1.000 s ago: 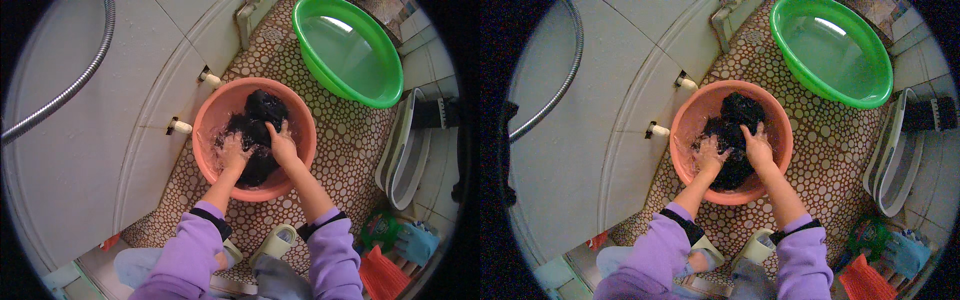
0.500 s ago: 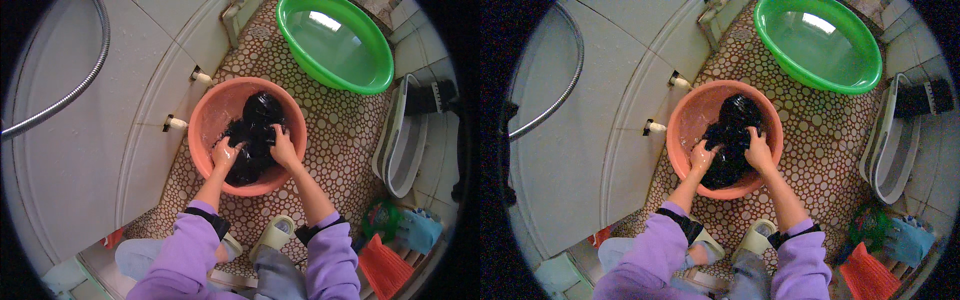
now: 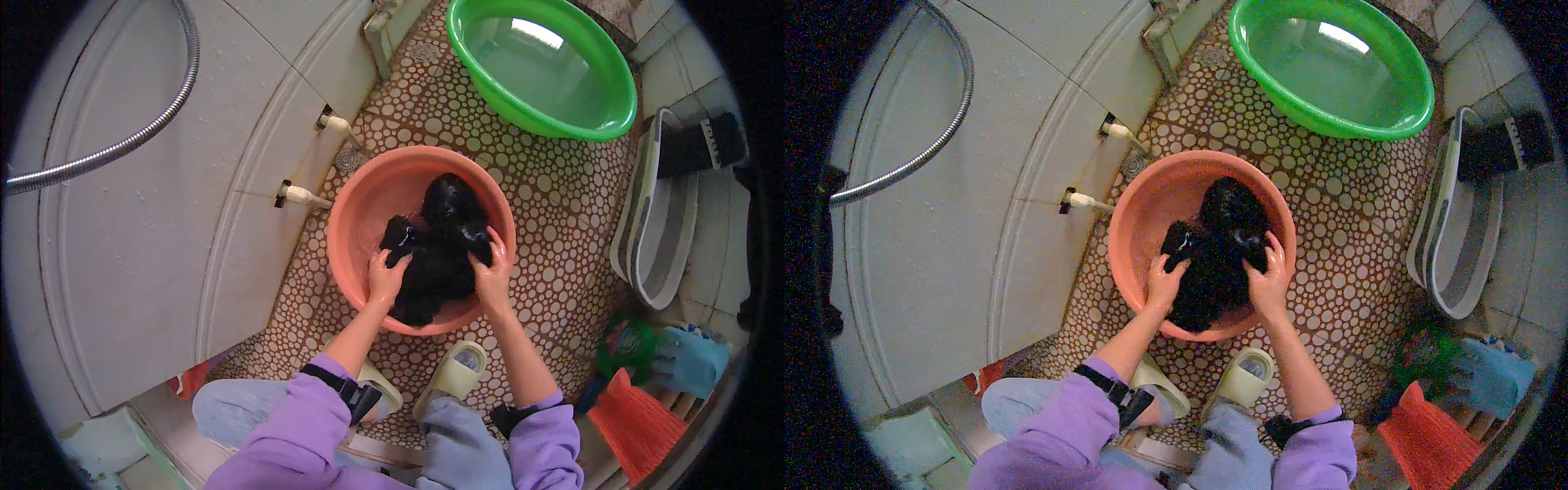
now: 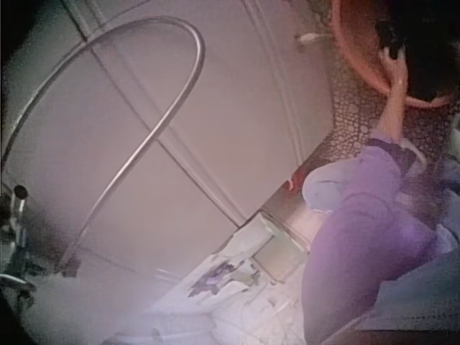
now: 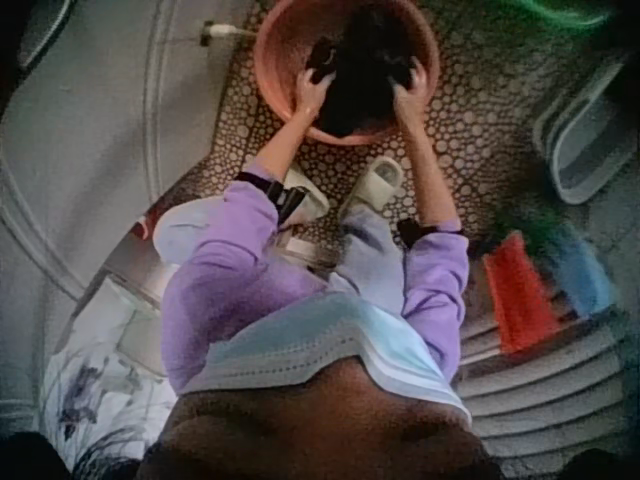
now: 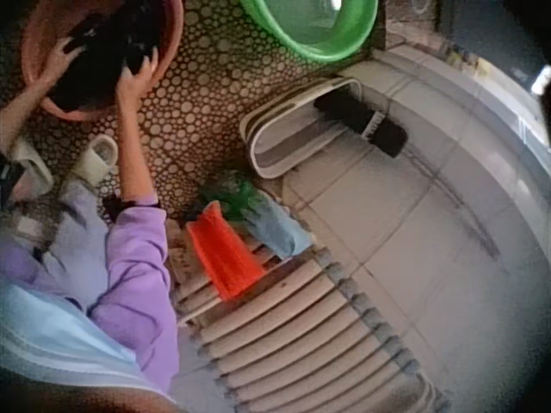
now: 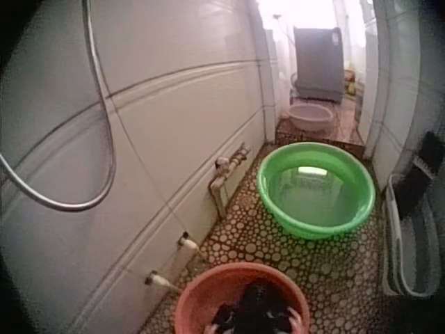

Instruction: The person hand-washes a black garment in a pink basin, then transfers it to a white basin and loads it into a top-loading washing machine along with other clothes. The person uses both hands to agitate and rinse the garment, then places it into the machine.

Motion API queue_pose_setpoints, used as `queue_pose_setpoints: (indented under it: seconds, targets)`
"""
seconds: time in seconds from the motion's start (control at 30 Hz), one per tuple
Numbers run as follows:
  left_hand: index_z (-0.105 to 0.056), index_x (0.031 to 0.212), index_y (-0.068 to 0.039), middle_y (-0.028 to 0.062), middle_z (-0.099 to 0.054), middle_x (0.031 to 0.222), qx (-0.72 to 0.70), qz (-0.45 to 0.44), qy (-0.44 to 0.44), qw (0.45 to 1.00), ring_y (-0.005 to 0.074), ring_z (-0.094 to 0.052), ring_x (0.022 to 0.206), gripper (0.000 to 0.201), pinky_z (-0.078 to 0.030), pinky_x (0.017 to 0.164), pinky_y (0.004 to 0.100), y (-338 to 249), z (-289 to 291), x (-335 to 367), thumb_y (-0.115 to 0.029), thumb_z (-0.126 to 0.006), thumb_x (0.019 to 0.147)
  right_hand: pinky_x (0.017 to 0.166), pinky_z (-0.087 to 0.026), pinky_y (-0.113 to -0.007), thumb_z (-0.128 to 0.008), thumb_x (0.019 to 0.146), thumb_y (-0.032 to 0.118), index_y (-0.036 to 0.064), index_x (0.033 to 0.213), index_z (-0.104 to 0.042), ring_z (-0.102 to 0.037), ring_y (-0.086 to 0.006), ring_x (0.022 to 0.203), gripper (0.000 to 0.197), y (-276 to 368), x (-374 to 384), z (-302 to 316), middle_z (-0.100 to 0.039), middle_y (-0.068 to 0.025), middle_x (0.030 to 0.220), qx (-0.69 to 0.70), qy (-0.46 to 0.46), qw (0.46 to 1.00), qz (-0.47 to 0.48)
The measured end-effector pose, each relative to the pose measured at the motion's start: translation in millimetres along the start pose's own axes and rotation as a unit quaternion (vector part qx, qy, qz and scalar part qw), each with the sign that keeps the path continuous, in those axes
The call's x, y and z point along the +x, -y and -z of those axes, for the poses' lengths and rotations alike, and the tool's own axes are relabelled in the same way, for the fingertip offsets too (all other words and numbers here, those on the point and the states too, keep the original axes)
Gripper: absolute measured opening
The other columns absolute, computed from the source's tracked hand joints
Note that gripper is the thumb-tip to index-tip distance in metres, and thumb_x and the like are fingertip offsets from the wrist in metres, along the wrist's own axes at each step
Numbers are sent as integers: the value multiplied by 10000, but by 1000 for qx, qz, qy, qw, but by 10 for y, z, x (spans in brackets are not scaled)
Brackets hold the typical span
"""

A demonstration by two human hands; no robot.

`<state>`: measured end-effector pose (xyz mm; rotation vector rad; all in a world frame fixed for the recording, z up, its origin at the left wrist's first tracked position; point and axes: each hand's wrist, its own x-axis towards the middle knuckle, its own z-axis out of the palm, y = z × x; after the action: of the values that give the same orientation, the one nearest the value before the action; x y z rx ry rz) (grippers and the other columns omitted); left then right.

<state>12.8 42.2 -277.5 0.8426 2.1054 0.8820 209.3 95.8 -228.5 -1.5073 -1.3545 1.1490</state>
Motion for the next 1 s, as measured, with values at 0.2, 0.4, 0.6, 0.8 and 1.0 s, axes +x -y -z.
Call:
queue_pose_setpoints:
  seconds: [0.2, 0.4, 0.6, 0.8, 1.0]
  targets:
    - [-526, 1187, 28, 75, -589, 1101, -329, 240, -2, 913, 169, -539, 1014, 442, -423, 909, 282, -461, 363, 2, -116, -688, 802, 820, -451, -254, -617, 921, 178, 3, 1135, -600, -555, -90, 882, 277, 288, 41, 491, -639, -17, 1014, 263, 35, 958, -114]
    - [-593, 1054, -20, 44, -567, 1127, -471, 60, -28, 880, 147, -536, 993, 266, -449, 854, 278, -687, 669, 195, -17, -651, 795, 658, -457, -224, -637, 910, 232, -18, 926, -644, -545, -74, 714, 250, 584, -30, 601, -632, 13, 815, 85, 35, 982, -165]
    - [-576, 899, -25, 113, -527, 1088, -25, -272, -10, 962, 281, -531, 974, 256, -424, 875, 337, -615, 812, 330, -149, -725, 731, 724, -525, -373, -757, 761, 377, -43, 1021, -624, -657, -277, 782, 512, 831, 293, 411, -661, -159, 905, -463, 262, 839, -112]
    - [-582, 947, -28, 202, -508, 1130, 112, -201, -16, 973, 395, -508, 1029, 401, -420, 900, 454, -597, 454, 424, -357, -724, 767, 807, -529, -470, -767, 672, 525, 151, 1483, -141, -526, -468, 1103, 1091, 647, 640, -224, -296, -301, 1384, -450, 243, 858, -37]
    - [-210, 1454, -187, 182, -217, 1497, 328, -129, 34, 935, 365, -252, 1361, 850, -222, 1037, 649, -550, -5, 425, -373, -685, 774, 899, -488, -474, -817, 652, 404, 204, 1484, -197, -465, -497, 1151, 1057, 12, 558, -567, -215, -359, 1409, -477, 189, 858, -23]
